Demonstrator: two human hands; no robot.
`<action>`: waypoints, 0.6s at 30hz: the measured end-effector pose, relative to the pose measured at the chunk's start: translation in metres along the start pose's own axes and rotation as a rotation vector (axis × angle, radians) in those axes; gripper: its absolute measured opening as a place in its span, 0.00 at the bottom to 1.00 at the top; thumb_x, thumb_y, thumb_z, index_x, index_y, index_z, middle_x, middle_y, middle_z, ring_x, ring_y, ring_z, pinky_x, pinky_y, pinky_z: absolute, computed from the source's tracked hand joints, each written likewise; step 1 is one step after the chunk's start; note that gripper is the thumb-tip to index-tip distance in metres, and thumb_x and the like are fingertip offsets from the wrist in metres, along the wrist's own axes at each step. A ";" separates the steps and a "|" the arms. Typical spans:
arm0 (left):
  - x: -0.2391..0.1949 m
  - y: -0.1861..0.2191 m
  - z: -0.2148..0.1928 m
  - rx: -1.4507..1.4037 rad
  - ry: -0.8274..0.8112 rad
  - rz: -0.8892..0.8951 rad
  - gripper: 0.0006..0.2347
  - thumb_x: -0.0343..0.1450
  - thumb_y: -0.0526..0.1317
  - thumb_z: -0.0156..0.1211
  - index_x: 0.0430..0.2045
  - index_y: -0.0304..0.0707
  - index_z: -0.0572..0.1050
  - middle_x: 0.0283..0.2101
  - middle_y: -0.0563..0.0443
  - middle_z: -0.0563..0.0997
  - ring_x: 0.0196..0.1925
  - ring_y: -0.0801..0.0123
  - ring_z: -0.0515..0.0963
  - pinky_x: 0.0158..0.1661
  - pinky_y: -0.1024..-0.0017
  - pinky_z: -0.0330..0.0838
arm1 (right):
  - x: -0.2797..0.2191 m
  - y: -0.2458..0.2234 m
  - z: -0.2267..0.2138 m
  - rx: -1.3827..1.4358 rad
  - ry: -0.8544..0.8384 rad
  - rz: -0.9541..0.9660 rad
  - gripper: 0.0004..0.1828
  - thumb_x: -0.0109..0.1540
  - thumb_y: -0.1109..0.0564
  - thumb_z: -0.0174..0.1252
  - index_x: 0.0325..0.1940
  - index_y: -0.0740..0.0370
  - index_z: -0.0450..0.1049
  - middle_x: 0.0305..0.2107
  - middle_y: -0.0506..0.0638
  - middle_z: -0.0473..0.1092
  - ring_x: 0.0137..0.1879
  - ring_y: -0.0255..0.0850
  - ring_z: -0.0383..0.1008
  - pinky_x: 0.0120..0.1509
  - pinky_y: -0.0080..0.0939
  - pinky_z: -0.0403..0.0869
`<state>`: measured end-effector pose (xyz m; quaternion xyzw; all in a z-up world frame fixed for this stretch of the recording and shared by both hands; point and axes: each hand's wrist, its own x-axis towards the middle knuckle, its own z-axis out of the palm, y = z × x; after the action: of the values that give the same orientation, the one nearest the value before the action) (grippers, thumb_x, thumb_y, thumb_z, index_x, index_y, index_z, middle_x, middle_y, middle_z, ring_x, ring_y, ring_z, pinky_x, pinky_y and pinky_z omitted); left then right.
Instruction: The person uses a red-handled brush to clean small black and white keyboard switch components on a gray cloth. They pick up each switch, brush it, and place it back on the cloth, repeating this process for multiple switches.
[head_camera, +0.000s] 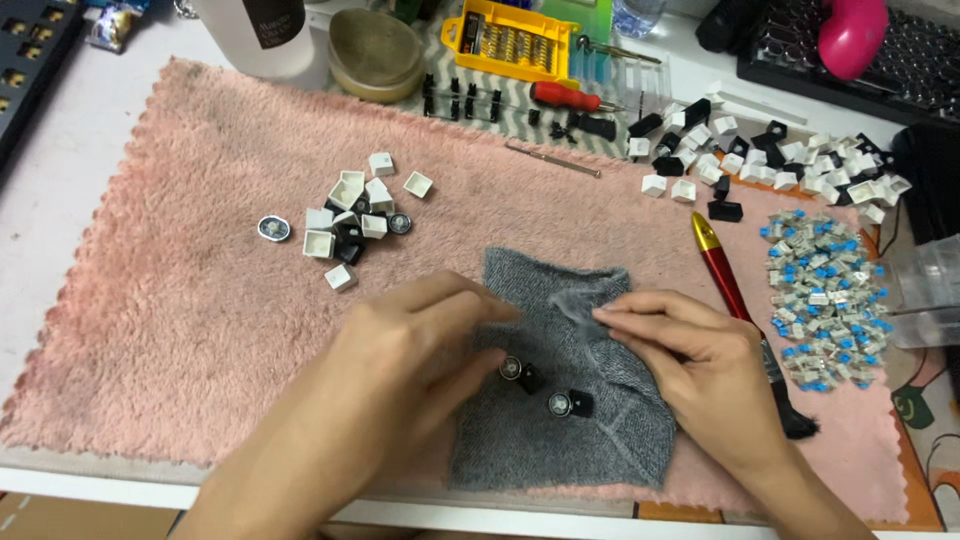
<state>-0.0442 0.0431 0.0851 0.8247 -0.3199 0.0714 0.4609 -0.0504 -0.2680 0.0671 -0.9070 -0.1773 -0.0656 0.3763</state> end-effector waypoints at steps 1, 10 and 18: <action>-0.001 -0.002 0.000 0.000 0.001 -0.004 0.07 0.77 0.33 0.69 0.48 0.34 0.83 0.47 0.43 0.88 0.45 0.54 0.91 0.47 0.64 0.82 | 0.001 0.001 -0.002 0.002 -0.004 0.000 0.11 0.67 0.66 0.70 0.52 0.60 0.91 0.49 0.51 0.87 0.54 0.39 0.89 0.68 0.33 0.81; 0.004 0.004 0.014 -0.054 -0.078 -0.027 0.07 0.77 0.34 0.68 0.48 0.39 0.83 0.45 0.46 0.87 0.44 0.57 0.90 0.47 0.65 0.82 | 0.037 0.024 -0.027 -0.162 -0.310 -0.306 0.12 0.66 0.63 0.70 0.50 0.53 0.92 0.46 0.48 0.86 0.50 0.40 0.90 0.58 0.38 0.83; 0.024 -0.001 0.044 -0.061 -0.128 -0.118 0.08 0.77 0.37 0.69 0.49 0.41 0.85 0.47 0.49 0.89 0.43 0.58 0.92 0.48 0.64 0.83 | 0.047 0.021 -0.028 0.109 -0.251 -0.117 0.06 0.63 0.62 0.75 0.41 0.55 0.93 0.39 0.46 0.91 0.46 0.35 0.91 0.57 0.36 0.84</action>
<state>-0.0331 -0.0033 0.0694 0.8305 -0.3018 -0.0184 0.4679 0.0010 -0.2887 0.0846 -0.8745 -0.2786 0.0362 0.3953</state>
